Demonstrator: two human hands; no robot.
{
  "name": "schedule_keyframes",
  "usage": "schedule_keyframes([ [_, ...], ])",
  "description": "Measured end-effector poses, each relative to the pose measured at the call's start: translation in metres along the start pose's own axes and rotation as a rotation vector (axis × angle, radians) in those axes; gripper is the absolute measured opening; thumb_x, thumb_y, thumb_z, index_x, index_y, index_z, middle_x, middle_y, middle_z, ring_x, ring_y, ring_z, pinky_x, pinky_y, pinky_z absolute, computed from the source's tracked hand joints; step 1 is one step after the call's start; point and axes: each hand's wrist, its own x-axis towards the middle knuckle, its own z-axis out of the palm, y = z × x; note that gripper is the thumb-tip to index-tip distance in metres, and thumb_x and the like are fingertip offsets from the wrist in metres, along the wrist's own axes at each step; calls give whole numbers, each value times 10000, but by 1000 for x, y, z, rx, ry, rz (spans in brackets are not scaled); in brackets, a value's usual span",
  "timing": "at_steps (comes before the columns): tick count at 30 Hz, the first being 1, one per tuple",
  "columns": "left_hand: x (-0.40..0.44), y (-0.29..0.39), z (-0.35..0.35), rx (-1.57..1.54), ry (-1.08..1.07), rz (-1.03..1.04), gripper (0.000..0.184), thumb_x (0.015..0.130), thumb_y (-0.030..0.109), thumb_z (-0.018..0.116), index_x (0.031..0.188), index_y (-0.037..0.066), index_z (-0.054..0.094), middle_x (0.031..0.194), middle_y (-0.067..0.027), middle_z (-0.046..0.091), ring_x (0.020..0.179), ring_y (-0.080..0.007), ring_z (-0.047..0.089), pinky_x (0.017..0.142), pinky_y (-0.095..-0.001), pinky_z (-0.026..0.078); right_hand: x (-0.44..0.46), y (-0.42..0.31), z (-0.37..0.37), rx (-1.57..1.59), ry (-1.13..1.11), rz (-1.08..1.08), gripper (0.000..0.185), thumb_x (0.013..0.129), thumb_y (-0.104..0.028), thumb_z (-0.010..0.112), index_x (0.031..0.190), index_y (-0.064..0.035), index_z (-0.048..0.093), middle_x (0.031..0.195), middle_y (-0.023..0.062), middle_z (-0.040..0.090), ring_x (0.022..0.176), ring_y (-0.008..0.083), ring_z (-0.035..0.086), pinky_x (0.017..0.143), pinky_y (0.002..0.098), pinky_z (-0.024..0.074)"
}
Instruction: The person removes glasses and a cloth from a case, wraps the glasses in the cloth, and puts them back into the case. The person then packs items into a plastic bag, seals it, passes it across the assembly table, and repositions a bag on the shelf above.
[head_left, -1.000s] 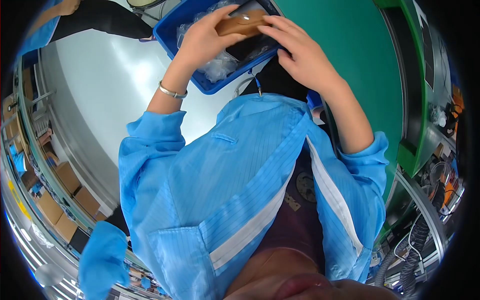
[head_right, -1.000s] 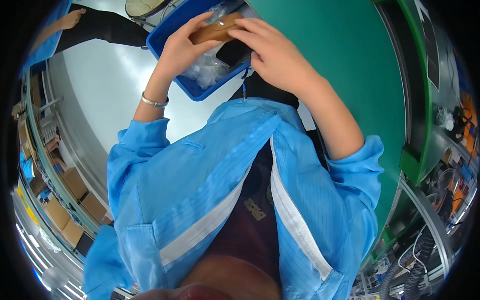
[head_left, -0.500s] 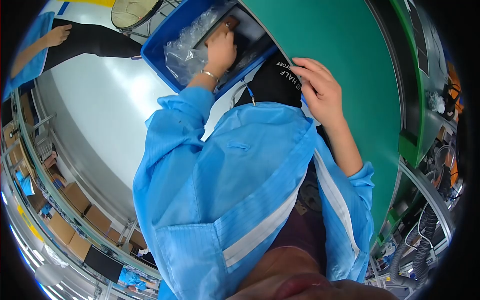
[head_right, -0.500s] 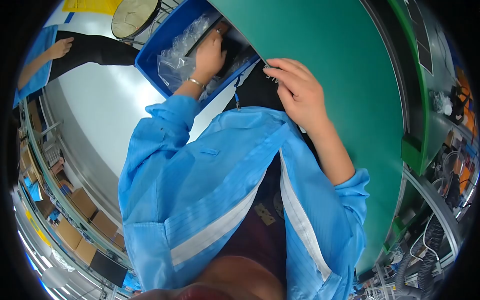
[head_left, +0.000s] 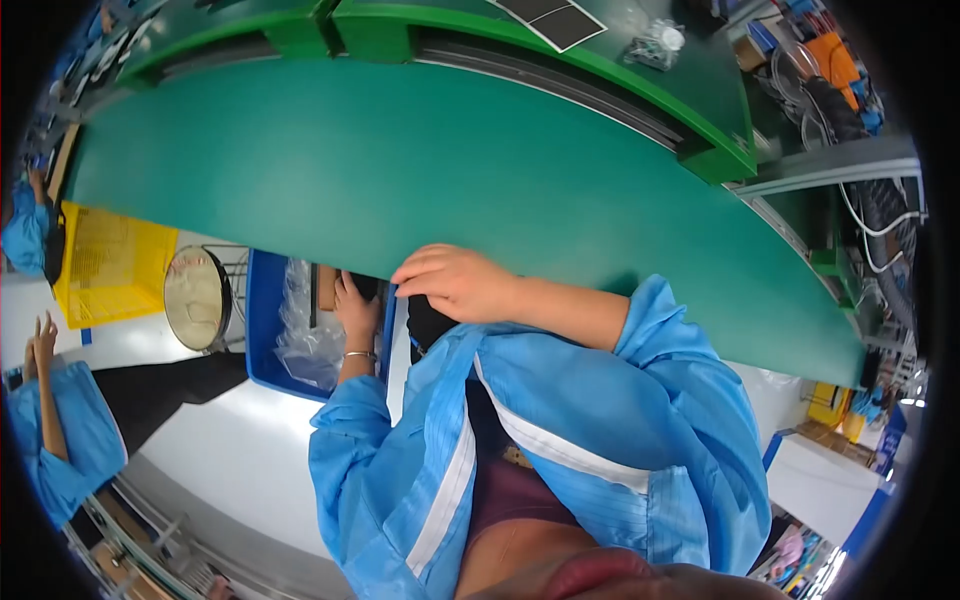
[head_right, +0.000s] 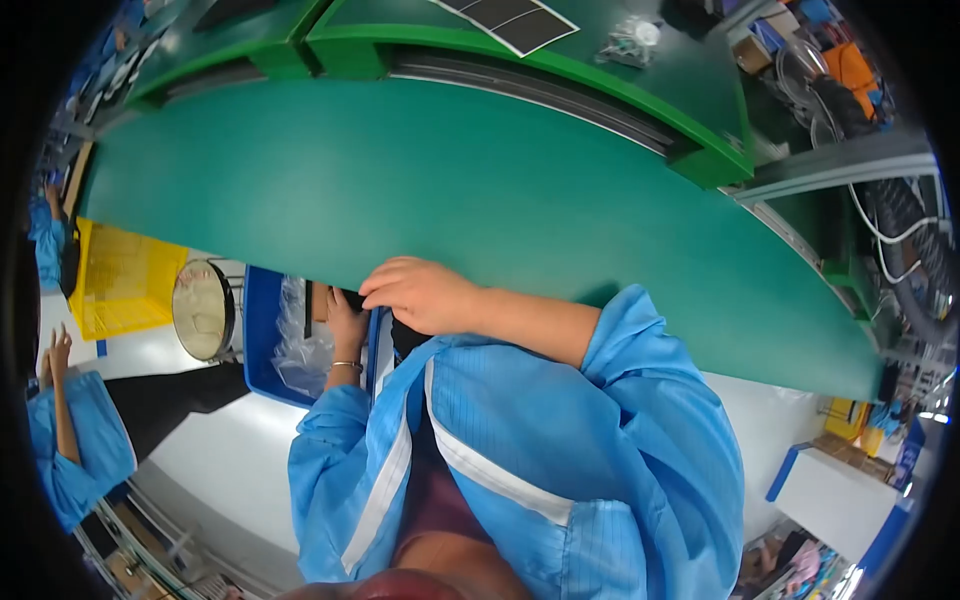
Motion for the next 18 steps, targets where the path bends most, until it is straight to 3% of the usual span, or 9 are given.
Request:
schedule_keyframes([
  [3, 1, 12, 3, 322, 203, 48, 779, 706, 198, 729, 1376, 70, 352, 1353, -216, 417, 1160, -416, 481, 931, -507, 407, -5, -5, -6, -3, -30, -19, 310, 711, 42, 581, 1000, -47, 653, 1113, 113, 609, 1075, 305, 540, 928, 400, 441],
  [6, 21, 5, -19, -208, -33, 141, 554, 769, 183, 690, 1260, 18, 493, 1151, -239, 573, 999, -416, 582, 841, -475, 477, -19, -10, -38, -76, -53, 46, 324, 745, 27, 555, 1045, -57, 644, 1133, 111, 611, 1053, 302, 562, 922, 408, 452],
  [7, 15, 42, -66, -175, 53, 109, 365, 829, 179, 652, 1121, -31, 585, 944, -216, 653, 806, -335, 656, 707, -386, 534, -27, -12, -55, -82, -45, 101, 324, 753, 21, 546, 1052, -58, 642, 1136, 112, 613, 1046, 303, 570, 921, 410, 456],
  [8, 17, 43, -79, -767, 8, -125, 300, 844, 139, 646, 1068, -56, 602, 935, -142, 665, 757, -194, 632, 671, -306, 501, -36, -15, -72, -87, -39, 154, 325, 761, 16, 536, 1059, -60, 641, 1139, 114, 614, 1039, 304, 577, 919, 412, 460],
  [9, 10, 70, -122, -846, 67, -200, 225, 856, 136, 649, 987, -46, 635, 857, -66, 649, 723, -107, 594, 634, -257, 489, -47, -17, -90, -147, -12, 213, 318, 776, 9, 542, 1068, -66, 643, 1125, 111, 624, 1020, 290, 595, 899, 385, 477],
  [11, -4, 88, -181, -787, 278, 9, 120, 881, 119, 625, 925, 8, 629, 757, -16, 592, 638, -70, 527, 563, -210, 427, -67, -23, -123, -227, 73, 337, 297, 798, 0, 544, 1067, -68, 649, 1093, 109, 640, 994, 275, 617, 872, 356, 498],
  [12, -14, 120, -213, -1013, 359, 81, 95, 894, 112, 608, 912, 20, 614, 731, -7, 571, 601, -58, 488, 553, -192, 395, -78, -27, -135, -246, 131, 405, 283, 804, -3, 539, 1057, -62, 653, 1076, 111, 647, 988, 274, 621, 865, 353, 501],
  [15, -34, 196, -298, -964, 324, 389, 131, 891, 42, 589, 1008, -17, 588, 801, -46, 604, 692, -81, 537, 630, -205, 430, -102, -30, -148, -150, 269, 635, 256, 811, -6, 531, 1027, -50, 662, 1039, 116, 657, 972, 265, 626, 853, 345, 504],
  [18, -39, 281, -357, -936, 388, 896, 539, 795, 27, 651, 1286, -19, 434, 1063, -156, 589, 857, -202, 601, 786, -301, 484, -120, -23, -135, -220, 329, 590, 255, 803, -6, 524, 1006, -59, 669, 1010, 119, 661, 946, 284, 625, 861, 362, 498],
])
